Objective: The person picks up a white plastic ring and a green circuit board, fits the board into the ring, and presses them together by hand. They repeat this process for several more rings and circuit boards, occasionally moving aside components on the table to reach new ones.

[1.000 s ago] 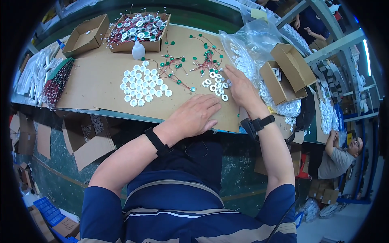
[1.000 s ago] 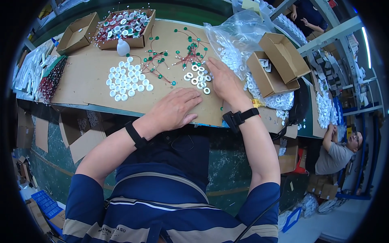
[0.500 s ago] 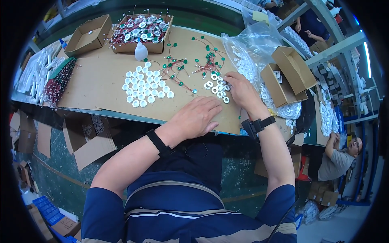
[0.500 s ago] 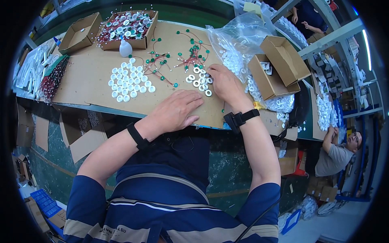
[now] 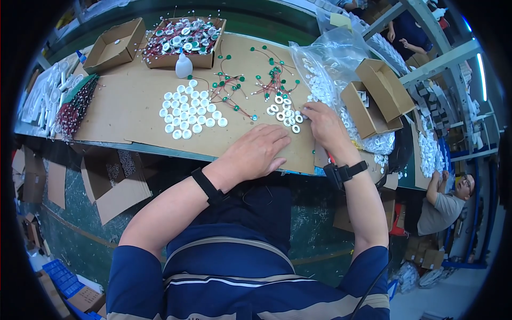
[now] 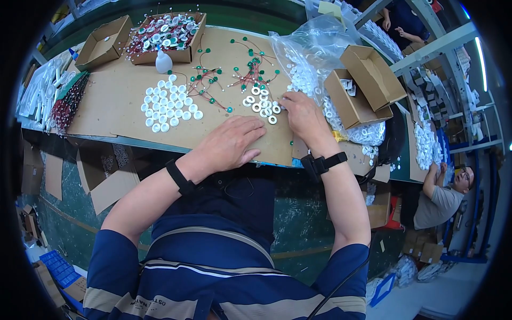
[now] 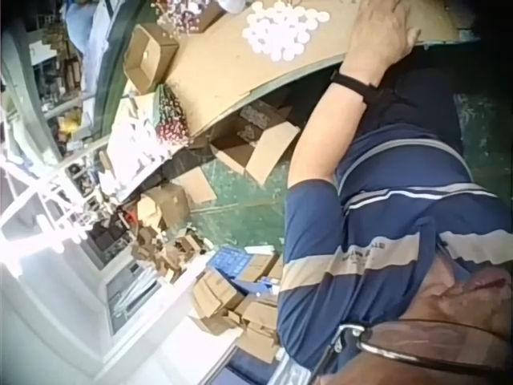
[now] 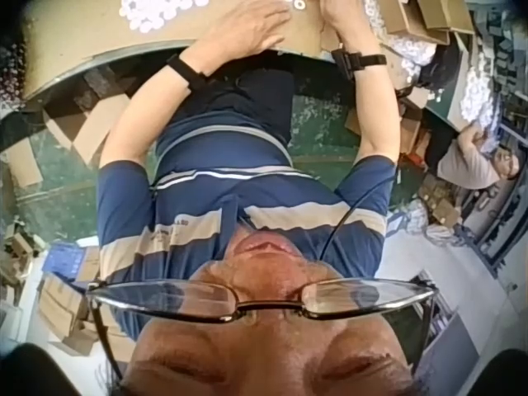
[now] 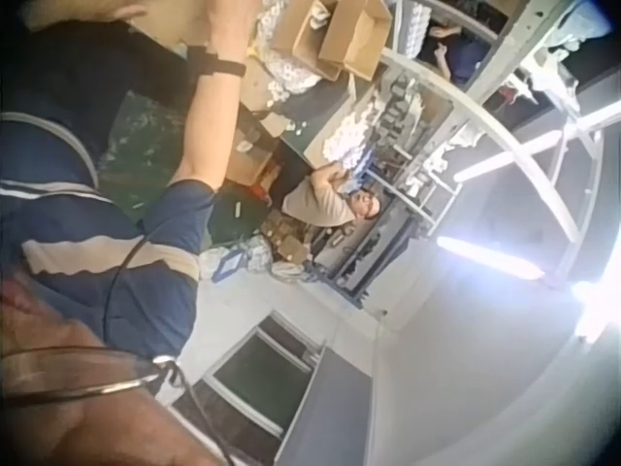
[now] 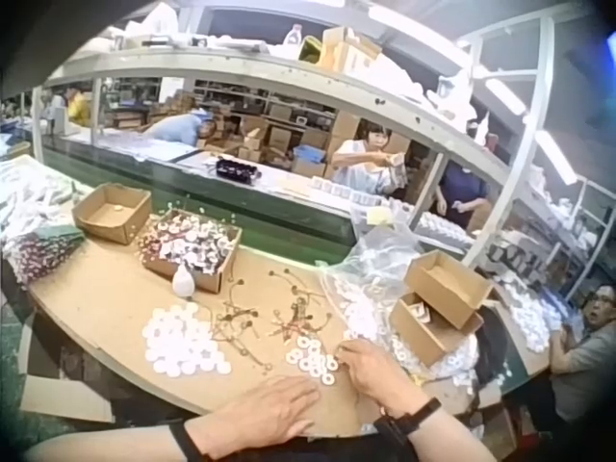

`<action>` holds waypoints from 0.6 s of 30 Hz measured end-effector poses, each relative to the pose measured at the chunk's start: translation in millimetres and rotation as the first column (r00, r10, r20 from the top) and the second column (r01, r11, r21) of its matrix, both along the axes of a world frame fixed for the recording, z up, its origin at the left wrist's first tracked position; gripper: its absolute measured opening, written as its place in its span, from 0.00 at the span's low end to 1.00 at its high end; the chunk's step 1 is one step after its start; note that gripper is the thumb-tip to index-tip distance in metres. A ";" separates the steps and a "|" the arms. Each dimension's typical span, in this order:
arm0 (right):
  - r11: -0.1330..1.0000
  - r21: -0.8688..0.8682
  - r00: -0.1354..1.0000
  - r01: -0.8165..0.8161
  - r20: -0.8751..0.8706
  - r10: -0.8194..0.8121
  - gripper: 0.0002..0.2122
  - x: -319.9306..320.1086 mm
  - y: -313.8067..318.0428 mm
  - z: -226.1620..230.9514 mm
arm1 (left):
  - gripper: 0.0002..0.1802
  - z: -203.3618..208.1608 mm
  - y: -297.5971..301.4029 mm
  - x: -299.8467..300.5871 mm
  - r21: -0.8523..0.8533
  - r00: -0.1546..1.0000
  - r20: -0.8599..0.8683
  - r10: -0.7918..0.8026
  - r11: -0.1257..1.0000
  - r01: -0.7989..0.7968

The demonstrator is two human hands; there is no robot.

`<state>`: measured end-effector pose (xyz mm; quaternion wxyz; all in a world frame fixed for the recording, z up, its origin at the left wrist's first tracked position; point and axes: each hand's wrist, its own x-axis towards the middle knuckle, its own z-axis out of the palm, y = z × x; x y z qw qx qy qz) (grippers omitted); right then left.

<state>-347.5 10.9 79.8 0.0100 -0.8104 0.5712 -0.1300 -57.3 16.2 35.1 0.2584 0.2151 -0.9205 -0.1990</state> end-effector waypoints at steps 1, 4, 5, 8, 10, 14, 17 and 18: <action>1.000 -0.021 1.000 0.009 0.003 -0.009 0.22 0.1 3.2 0.0 | 0.32 0.2 0.1 0.1 0.001 1.000 -0.001 0.000 1.000 0.000; 0.997 -0.071 0.999 0.003 0.038 -0.001 0.21 3.4 5.8 -2.7 | 0.31 -0.7 0.4 -0.5 0.002 1.000 -0.005 -0.003 1.000 0.003; 0.995 -0.098 0.997 -0.012 0.069 0.019 0.20 6.1 6.0 -5.1 | 0.30 -1.3 0.6 -0.3 -0.016 1.000 -0.015 0.000 1.000 -0.001; 0.992 -0.118 0.994 -0.042 0.098 0.053 0.18 7.9 4.4 -7.0 | 0.28 -2.4 0.9 -0.6 -0.055 0.999 -0.033 0.007 0.998 -0.009; 0.992 -0.100 0.992 -0.074 0.092 0.083 0.16 7.7 0.6 -7.2 | 0.28 -2.2 0.5 -1.0 -0.058 0.999 -0.035 0.009 0.998 -0.011; 0.993 -0.112 0.993 -0.038 0.109 0.050 0.12 8.3 -0.8 -6.5 | 0.29 -1.2 -0.1 -1.1 -0.031 1.000 -0.018 0.001 1.000 -0.002; 0.994 -0.102 0.997 -0.034 0.068 0.041 0.11 8.6 -6.6 -3.5 | 0.30 0.3 -0.9 -2.8 -0.027 1.000 -0.010 -0.003 1.000 0.003; 0.995 -0.092 0.998 -0.034 0.051 0.039 0.10 9.4 -7.8 -4.0 | 0.30 -0.3 -0.5 -1.8 -0.031 1.000 -0.007 0.002 1.000 -0.002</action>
